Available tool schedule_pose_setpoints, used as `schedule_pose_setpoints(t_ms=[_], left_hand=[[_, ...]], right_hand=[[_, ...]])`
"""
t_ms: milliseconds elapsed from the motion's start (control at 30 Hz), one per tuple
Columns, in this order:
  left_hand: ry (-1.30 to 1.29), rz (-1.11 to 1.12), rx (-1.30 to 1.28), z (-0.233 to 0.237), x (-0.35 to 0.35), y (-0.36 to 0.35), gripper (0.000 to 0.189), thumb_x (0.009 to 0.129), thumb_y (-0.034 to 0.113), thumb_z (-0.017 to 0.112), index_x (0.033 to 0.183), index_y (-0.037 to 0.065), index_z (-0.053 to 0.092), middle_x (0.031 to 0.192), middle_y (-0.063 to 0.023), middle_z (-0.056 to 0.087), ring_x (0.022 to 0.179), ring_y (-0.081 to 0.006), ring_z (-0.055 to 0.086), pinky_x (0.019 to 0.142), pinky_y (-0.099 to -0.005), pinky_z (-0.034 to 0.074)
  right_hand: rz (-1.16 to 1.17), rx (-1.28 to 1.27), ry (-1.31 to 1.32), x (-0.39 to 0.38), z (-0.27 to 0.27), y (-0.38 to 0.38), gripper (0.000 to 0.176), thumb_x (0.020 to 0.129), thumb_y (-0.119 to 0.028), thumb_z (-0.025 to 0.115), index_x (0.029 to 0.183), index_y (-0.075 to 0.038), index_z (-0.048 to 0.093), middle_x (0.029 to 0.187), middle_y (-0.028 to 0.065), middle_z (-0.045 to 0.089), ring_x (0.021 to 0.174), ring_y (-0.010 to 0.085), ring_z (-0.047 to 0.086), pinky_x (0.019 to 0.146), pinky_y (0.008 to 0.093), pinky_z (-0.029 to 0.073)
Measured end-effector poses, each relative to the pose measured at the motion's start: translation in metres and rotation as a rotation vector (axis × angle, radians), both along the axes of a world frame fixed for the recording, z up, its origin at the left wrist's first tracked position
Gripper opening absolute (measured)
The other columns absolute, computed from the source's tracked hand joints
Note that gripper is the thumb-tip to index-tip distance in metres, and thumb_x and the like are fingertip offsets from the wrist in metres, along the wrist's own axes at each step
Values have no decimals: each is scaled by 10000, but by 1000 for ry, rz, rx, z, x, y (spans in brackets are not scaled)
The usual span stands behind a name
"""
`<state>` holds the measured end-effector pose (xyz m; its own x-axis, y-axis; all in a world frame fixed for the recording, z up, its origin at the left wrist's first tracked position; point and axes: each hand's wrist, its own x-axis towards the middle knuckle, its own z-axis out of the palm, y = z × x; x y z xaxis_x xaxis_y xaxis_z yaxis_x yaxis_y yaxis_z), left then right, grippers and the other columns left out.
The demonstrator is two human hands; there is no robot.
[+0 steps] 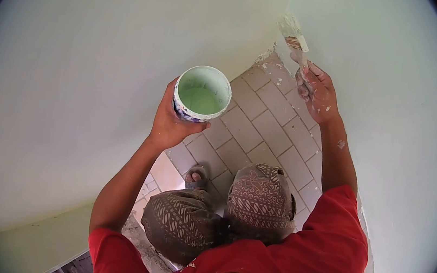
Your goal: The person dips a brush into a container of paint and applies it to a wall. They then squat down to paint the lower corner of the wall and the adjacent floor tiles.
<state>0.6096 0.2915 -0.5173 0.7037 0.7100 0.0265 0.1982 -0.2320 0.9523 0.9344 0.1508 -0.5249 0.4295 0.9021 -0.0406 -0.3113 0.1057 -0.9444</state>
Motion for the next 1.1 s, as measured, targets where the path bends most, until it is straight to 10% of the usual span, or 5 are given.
schedule_pose_setpoints(t_ms=[400,800,1100], left_hand=[[-20,-130,-35,37,-33,-12,1057,559,22,917,1460,33,365,1326,-111,567,1236,-239,578,1056,-401,469],[211,-192,-67,35,27,-34,1075,555,62,942,1459,26,363,1361,-130,539,1248,-249,563,1049,-406,471],[408,-15,-120,22,57,-38,944,549,62,953,1349,9,454,1263,-139,612,1131,-245,637,962,-397,530]], right_hand=[[-221,-209,-107,5,-16,37,291,1022,-281,623,1212,-63,659,825,24,647,558,59,421,513,230,338],[-523,-351,26,10,-180,26,340,1014,-257,623,1202,22,668,833,24,663,598,73,496,543,260,435],[-678,-351,-422,45,-259,117,385,989,-315,620,1157,26,681,908,219,715,777,314,698,739,407,532]])
